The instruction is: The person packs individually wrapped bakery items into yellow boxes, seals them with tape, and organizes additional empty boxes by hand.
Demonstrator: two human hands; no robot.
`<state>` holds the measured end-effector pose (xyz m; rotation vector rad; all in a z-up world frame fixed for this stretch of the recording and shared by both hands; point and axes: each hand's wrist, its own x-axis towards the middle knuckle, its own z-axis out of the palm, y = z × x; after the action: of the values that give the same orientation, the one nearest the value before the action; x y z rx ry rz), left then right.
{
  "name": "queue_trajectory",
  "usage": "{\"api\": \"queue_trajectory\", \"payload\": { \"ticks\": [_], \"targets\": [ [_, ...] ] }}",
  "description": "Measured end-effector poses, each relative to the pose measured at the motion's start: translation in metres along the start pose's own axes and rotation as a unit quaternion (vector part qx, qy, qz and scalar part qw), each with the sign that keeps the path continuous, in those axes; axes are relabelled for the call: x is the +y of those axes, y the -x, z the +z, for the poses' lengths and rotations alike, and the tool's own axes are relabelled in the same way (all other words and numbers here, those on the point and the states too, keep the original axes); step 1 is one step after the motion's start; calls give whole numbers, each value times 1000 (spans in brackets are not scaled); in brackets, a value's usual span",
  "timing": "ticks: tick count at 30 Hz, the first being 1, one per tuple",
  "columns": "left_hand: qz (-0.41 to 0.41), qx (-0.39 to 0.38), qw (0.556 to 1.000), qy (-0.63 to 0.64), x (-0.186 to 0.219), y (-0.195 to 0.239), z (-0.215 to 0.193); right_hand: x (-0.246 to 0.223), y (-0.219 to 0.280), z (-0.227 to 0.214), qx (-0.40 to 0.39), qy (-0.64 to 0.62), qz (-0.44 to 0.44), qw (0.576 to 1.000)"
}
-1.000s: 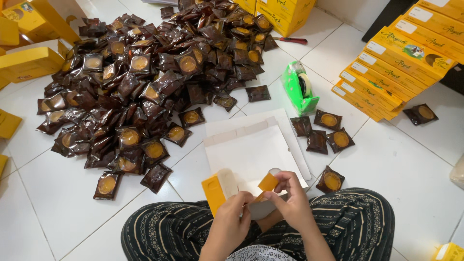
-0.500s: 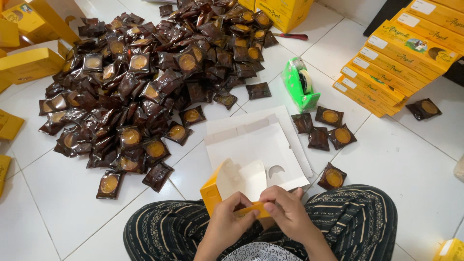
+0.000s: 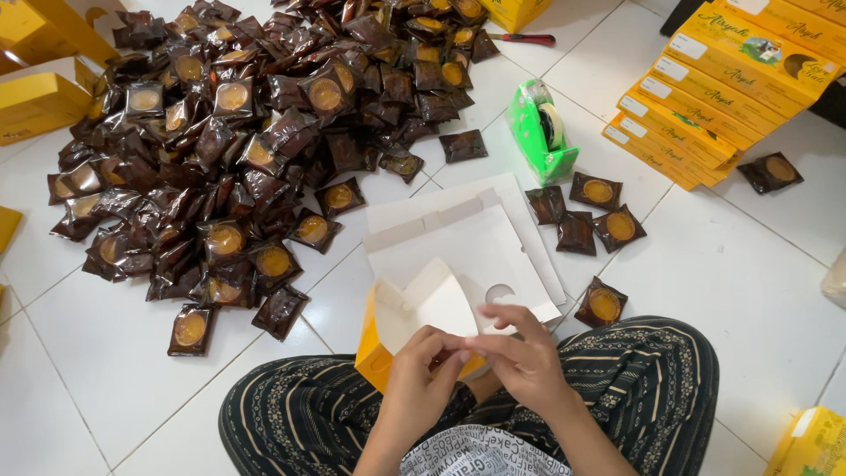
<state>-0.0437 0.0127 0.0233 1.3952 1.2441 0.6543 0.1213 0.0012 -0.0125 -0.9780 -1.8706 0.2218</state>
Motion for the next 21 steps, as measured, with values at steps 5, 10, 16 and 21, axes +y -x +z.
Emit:
{"api": "queue_trajectory", "payload": {
  "ticks": [5, 10, 16, 21],
  "targets": [
    [63, -74, 995, -18, -5, 2, -5, -3, -18, -15, -203, -164, 267, 928],
    [372, 244, 894, -61, -39, -29, -16, 31, -58, -7, -162, -57, 298, 939],
    [14, 246, 965, 91, -101, -60, -12, 134, -72, 57, -2, -32, 203, 979],
    [-166, 197, 963, 76, -119, -72, -11, 138, -28, 96, -71, -13, 294, 953]
  ]
}}
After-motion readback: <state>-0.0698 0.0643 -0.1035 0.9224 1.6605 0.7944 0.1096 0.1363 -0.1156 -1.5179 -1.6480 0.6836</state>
